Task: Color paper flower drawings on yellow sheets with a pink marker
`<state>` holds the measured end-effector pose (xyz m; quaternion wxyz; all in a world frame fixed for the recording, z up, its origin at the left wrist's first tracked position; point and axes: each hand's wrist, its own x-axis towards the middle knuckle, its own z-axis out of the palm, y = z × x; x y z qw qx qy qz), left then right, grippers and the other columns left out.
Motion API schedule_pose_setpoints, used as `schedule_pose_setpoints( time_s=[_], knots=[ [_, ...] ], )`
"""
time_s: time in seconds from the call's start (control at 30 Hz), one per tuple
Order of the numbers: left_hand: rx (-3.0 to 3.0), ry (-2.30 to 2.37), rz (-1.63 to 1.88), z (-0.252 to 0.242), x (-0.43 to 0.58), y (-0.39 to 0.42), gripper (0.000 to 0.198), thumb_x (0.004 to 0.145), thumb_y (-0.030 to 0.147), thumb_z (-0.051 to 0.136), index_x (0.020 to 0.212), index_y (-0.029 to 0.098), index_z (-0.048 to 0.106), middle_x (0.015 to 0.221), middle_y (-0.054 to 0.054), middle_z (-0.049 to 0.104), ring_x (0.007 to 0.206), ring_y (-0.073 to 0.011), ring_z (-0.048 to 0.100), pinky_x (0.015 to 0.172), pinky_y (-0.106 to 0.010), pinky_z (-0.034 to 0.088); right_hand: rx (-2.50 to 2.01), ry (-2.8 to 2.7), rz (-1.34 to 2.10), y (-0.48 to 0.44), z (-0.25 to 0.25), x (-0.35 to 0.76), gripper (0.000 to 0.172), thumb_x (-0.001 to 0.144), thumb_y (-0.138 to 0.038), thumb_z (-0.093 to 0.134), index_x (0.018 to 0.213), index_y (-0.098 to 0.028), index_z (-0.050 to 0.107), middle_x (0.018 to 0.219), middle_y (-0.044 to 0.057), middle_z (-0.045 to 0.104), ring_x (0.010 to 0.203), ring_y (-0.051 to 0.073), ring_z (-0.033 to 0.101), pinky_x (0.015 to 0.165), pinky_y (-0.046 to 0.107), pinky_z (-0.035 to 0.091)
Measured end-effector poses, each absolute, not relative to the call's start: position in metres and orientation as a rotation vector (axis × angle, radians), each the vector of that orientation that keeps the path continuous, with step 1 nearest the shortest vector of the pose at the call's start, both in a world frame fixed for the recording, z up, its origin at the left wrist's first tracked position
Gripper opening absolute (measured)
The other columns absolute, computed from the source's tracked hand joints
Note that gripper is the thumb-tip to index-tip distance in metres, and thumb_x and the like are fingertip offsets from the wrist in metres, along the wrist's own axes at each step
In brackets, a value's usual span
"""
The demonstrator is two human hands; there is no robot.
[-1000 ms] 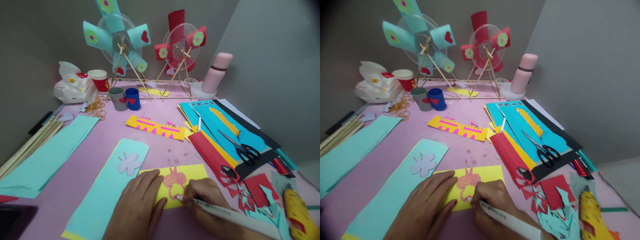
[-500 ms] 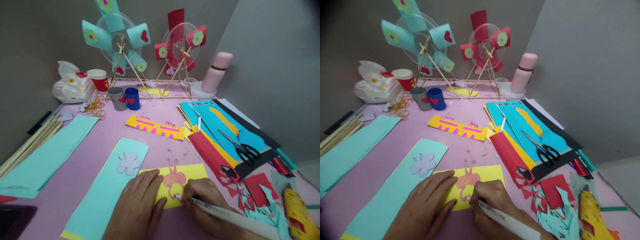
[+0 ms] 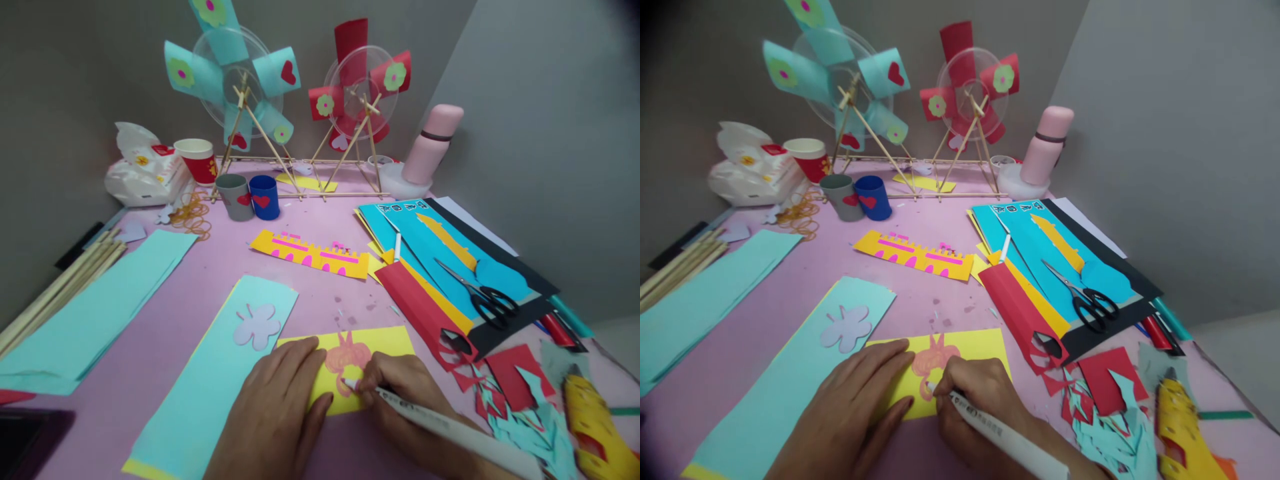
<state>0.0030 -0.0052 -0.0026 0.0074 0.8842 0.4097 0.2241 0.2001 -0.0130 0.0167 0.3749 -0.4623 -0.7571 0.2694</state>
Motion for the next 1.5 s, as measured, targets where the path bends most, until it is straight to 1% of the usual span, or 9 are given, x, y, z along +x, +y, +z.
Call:
schedule_pose_setpoints(
  time_s=[0.3, 0.5, 0.7, 0.97, 1.23, 1.4, 1.5],
  knots=[
    [2.765, 1.278, 0.704, -0.0045, 0.0024, -0.0036, 0.032, 0.090, 0.028, 0.047, 0.118, 0.016, 0.054, 0.118, -0.009, 0.061, 0.106, -0.0241, 0.057, 0.084, -0.038, 0.050, -1.265, -1.929, 0.724, -0.0130, 0.0173, 0.2014, 0.014, 0.079, -0.016, 0.041, 0.068, -0.020, 0.049, 0.055, 0.000, 0.059, 0.045, 0.011, 0.056, 0.045, 0.020, 0.038],
    [2.773, 1.274, 0.681, -0.0043, 0.0028, -0.0053, 0.032, 0.090, 0.028, 0.047, 0.119, 0.016, 0.053, 0.119, -0.009, 0.060, 0.108, -0.0244, 0.056, 0.084, -0.040, 0.050, -1.299, -1.895, 0.721, -0.0146, 0.0152, 0.2007, 0.014, 0.078, -0.017, 0.042, 0.066, -0.020, 0.048, 0.052, -0.002, 0.055, 0.042, 0.010, 0.052, 0.043, 0.019, 0.036],
    [2.774, 1.274, 0.706, -0.0036, 0.0034, -0.0045, 0.032, 0.090, 0.029, 0.047, 0.118, 0.015, 0.054, 0.118, -0.009, 0.061, 0.107, -0.0244, 0.056, 0.084, -0.039, 0.051, -1.309, -1.872, 0.754, -0.0152, 0.0112, 0.2029, 0.012, 0.077, -0.015, 0.043, 0.068, -0.020, 0.048, 0.054, -0.003, 0.055, 0.044, 0.010, 0.051, 0.044, 0.019, 0.035],
    [2.781, 1.279, 0.688, -0.0045, 0.0033, -0.0051, 0.031, 0.090, 0.030, 0.046, 0.118, 0.017, 0.053, 0.118, -0.009, 0.061, 0.107, -0.0238, 0.056, 0.084, -0.038, 0.050, -1.364, -1.859, 0.729, -0.0146, 0.0152, 0.1999, 0.016, 0.080, -0.018, 0.043, 0.064, -0.021, 0.047, 0.051, -0.004, 0.052, 0.042, 0.010, 0.050, 0.042, 0.019, 0.036],
    [2.772, 1.277, 0.696, -0.0035, 0.0032, -0.0044, 0.031, 0.091, 0.028, 0.045, 0.118, 0.017, 0.053, 0.117, -0.009, 0.061, 0.106, -0.0233, 0.057, 0.083, -0.037, 0.051, -1.263, -1.920, 0.708, -0.0130, 0.0155, 0.2026, 0.013, 0.077, -0.015, 0.043, 0.066, -0.020, 0.048, 0.053, -0.002, 0.057, 0.044, 0.010, 0.055, 0.044, 0.019, 0.037],
    [2.766, 1.287, 0.706, -0.0044, 0.0021, -0.0048, 0.031, 0.091, 0.031, 0.045, 0.117, 0.017, 0.054, 0.117, -0.008, 0.062, 0.105, -0.0232, 0.058, 0.084, -0.037, 0.051, -1.191, -1.924, 0.712, -0.0135, 0.0149, 0.2029, 0.014, 0.077, -0.013, 0.044, 0.067, -0.020, 0.050, 0.050, -0.004, 0.054, 0.040, 0.008, 0.049, 0.043, 0.018, 0.036],
    [2.758, 1.290, 0.710, -0.0035, 0.0018, -0.0053, 0.030, 0.091, 0.031, 0.045, 0.117, 0.019, 0.054, 0.117, -0.008, 0.062, 0.105, -0.0231, 0.058, 0.084, -0.037, 0.051, -1.193, -1.942, 0.682, -0.0128, 0.0160, 0.2025, 0.016, 0.077, -0.013, 0.043, 0.063, -0.020, 0.049, 0.049, -0.003, 0.055, 0.040, 0.009, 0.050, 0.043, 0.018, 0.036]
  ],
)
